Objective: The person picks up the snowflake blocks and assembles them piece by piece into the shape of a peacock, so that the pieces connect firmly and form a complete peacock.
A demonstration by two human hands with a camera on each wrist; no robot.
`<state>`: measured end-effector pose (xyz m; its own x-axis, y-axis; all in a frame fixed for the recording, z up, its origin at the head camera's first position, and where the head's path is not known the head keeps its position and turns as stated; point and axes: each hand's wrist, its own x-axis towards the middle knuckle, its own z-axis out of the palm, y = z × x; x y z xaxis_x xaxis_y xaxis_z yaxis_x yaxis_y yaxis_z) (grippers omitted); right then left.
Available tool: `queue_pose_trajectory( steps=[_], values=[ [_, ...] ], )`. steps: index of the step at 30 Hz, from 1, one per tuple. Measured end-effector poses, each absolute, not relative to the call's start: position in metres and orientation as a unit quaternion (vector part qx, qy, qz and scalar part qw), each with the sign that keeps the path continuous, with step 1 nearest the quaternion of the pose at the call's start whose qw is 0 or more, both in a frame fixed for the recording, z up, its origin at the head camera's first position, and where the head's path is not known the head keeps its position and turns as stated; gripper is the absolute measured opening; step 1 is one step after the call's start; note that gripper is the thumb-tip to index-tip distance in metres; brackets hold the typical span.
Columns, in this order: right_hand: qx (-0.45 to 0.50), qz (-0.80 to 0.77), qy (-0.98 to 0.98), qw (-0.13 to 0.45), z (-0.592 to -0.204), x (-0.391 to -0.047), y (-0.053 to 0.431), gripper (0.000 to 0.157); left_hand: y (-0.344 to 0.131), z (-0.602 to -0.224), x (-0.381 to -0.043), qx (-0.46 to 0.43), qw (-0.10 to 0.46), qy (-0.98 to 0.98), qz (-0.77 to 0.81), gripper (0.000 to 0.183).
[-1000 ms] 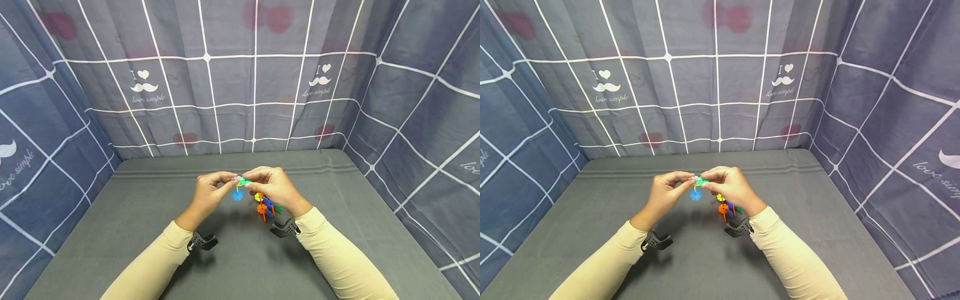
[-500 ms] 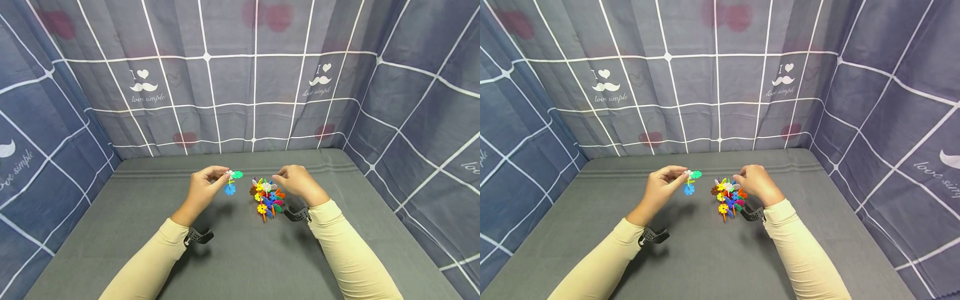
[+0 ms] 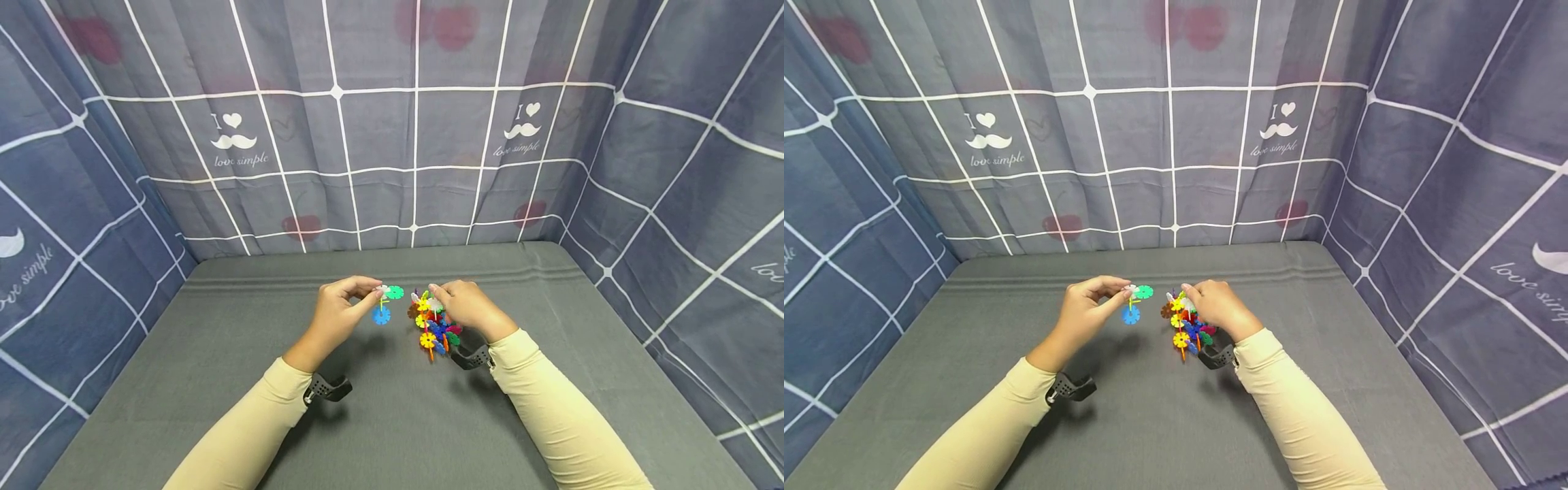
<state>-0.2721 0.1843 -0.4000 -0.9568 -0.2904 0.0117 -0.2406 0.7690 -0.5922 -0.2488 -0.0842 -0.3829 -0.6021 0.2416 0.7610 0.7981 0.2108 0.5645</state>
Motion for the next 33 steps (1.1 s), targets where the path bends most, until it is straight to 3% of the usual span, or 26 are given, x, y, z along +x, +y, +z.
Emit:
queue_pose_trajectory(
  steps=[4,11,18,25,33],
  values=[
    [-0.150,-0.345,0.925,0.048,-0.401,-0.270,0.179,0.040,-0.083,-0.384,-0.250,-0.361,0.273,-0.728,-0.515,0.015],
    [-0.162,-0.325,0.932,0.007,-0.408,-0.271,0.175,0.038,-0.082,-0.385,-0.250,-0.363,0.277,-0.727,-0.513,0.017],
    [-0.234,-0.281,0.931,-0.016,-0.410,-0.272,0.175,0.027,-0.081,-0.386,-0.249,-0.367,0.279,-0.724,-0.514,0.018],
    [-0.339,-0.270,0.901,0.026,-0.402,-0.273,0.188,0.004,-0.081,-0.385,-0.249,-0.367,0.278,-0.723,-0.515,0.018],
    [-0.382,-0.250,0.888,0.057,-0.393,-0.273,0.201,0.014,-0.083,-0.387,-0.251,-0.375,0.287,-0.719,-0.510,0.018]
  ],
)
